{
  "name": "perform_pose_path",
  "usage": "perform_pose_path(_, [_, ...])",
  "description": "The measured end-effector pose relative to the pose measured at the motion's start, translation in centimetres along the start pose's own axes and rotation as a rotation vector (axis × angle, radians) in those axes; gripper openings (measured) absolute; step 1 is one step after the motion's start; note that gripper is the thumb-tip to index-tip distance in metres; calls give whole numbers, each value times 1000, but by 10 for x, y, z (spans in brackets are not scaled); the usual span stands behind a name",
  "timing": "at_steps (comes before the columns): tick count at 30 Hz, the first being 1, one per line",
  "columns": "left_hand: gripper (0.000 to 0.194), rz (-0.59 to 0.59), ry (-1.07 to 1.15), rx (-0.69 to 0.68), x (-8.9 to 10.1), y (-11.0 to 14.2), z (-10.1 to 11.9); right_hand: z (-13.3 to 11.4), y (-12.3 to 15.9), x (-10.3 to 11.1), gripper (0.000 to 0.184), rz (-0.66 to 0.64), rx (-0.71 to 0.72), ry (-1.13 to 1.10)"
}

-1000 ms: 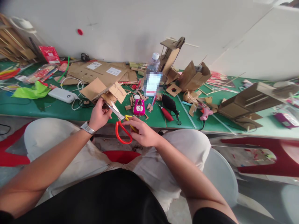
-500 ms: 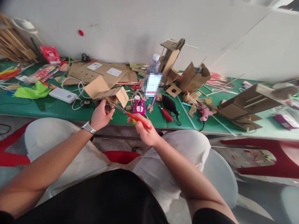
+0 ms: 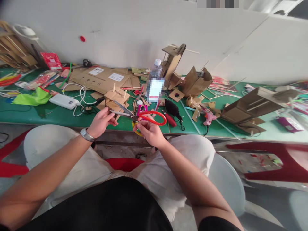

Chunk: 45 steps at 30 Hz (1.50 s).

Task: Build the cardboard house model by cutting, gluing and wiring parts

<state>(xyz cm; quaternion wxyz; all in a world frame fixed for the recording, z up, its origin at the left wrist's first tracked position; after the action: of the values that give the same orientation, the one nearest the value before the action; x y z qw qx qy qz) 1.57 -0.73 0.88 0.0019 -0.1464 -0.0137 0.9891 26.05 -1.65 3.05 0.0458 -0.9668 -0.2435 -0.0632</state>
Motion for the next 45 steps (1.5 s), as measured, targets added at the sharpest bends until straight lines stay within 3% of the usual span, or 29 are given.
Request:
perform_pose_path(7, [42, 112, -471, -110, 30, 10, 16, 3, -7, 11, 36, 65, 106, 225])
perform_pose_path(11, [42, 204, -649, -301, 38, 14, 34, 0, -5, 13, 30, -38, 104, 309])
perform_pose_path(14, [40, 223, -700, -472, 34, 18, 44, -3, -1, 16, 29, -100, 116, 307])
perform_pose_path(19, [38, 187, -635, -589, 28, 25, 54, -7, 5, 18, 21, -182, 173, 556])
perform_pose_path(22, [35, 71, -660, -652, 18, 32, 61, -6, 6, 15, 18, -238, 170, 693])
perform_pose_path(25, [31, -104, -658, -629, 3, 38, 58, -6, 7, 4, 27, -346, 231, 752])
perform_pose_path(27, [28, -266, -610, -554, -11, 41, 48, -4, 8, -5, 32, -404, 244, 810])
perform_pose_path(29, [38, -441, -562, -446, -26, 46, 33, 2, 9, -11, 25, -424, 205, 909])
perform_pose_path(32, [36, -551, -559, -347, -43, 54, 18, 9, 9, -19, 15, -426, 166, 983])
perform_pose_path(36, [24, -460, -574, -348, -44, 56, 20, 8, 6, -21, 17, -400, 163, 935])
perform_pose_path(41, [26, -167, -412, -347, -11, 44, 33, -6, 1, 2, 25, -311, 101, 796])
perform_pose_path(45, [29, -141, -427, -408, 1, 39, 40, -11, 0, 17, 33, -270, 66, 719])
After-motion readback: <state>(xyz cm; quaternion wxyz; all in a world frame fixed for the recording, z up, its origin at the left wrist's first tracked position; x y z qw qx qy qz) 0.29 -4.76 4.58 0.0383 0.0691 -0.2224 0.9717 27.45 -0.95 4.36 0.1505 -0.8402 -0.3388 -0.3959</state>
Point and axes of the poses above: each hand's wrist, its own y-axis away from the middle knuckle, its own x-axis out of the back of the hand, z = x × y, the point moved 5 cm from there along -y, towards the middle knuckle, and after that the axes turned 10 degrees about y, right-handed, at the moved point
